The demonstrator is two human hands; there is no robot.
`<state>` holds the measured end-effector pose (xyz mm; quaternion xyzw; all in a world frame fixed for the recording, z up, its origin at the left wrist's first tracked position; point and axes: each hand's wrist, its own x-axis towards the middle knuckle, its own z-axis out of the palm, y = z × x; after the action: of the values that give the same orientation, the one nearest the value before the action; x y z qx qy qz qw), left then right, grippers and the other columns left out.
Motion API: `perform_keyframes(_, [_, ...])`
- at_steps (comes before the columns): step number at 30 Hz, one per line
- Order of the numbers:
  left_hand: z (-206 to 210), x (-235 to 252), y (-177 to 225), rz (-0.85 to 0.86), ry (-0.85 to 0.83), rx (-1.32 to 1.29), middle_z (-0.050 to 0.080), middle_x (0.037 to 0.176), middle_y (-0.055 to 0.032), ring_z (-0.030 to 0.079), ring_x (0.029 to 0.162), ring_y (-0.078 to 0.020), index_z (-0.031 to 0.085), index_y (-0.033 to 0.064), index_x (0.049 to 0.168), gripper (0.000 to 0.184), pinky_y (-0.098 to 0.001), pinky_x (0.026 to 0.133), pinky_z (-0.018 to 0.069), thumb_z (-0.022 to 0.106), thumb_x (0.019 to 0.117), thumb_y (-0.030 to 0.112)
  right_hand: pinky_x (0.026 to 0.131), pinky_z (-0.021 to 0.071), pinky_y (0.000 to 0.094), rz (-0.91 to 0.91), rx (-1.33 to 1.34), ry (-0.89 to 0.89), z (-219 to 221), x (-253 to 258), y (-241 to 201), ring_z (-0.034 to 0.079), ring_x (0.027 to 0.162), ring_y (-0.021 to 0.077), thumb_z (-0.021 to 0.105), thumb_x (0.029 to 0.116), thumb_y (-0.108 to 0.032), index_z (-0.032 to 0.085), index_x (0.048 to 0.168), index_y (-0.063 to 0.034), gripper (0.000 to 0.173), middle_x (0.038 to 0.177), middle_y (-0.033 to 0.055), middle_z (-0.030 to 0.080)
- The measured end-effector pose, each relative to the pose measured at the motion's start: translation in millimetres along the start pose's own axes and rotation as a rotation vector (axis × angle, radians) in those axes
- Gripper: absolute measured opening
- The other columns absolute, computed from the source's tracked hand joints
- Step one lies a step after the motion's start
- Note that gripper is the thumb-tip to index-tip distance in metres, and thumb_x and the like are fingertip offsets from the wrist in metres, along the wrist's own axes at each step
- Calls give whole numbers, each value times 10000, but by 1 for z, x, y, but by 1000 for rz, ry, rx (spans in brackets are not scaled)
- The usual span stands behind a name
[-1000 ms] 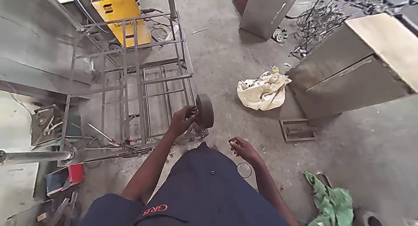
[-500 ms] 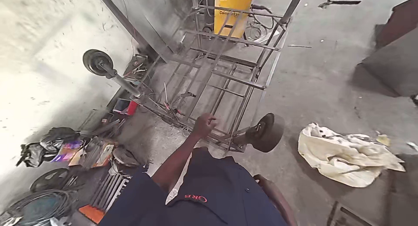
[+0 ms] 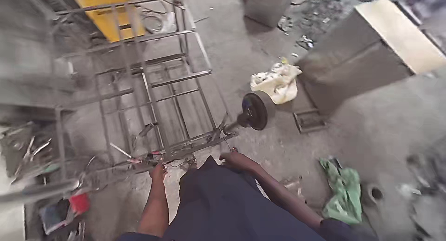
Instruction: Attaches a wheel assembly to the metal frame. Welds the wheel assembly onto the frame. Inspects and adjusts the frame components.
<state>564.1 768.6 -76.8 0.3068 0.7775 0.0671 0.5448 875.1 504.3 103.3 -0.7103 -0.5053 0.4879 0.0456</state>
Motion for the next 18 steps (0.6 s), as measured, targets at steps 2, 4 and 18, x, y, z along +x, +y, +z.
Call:
perform_keyframes(2, [1, 8, 2, -9, -30, -24, 594, 1291, -290, 667, 1033, -388, 404, -1, 1492, 704, -552, 849, 577, 690, 978, 388, 901, 517, 639, -30, 0, 26, 6, 4, -30, 663, 1090, 385, 550, 1038, -354, 618, 1294, -126, 349, 1157, 176, 683])
perform_keyframes(4, [3, 15, 4, -12, -47, -32, 616, 1191, -265, 665, 937, -348, 453, -5, 1440, 622, -520, 790, 579, 653, 1001, 389, 876, 518, 644, -24, 4, 38, 4, 1, -54, 662, 1079, 386, 554, 1030, -342, 613, 1287, -137, 334, 1145, 168, 680])
perform_keyframes(18, [-31, -35, -14, 302, -5, -73, 640, 951, -155, 603, 719, -234, 607, 33, 1241, 472, -430, 619, 525, 632, 983, 428, 896, 520, 606, -285, 48, 102, 14, -57, -27, 680, 998, 345, 544, 1053, -306, 637, 1282, -89, 329, 1075, 158, 695])
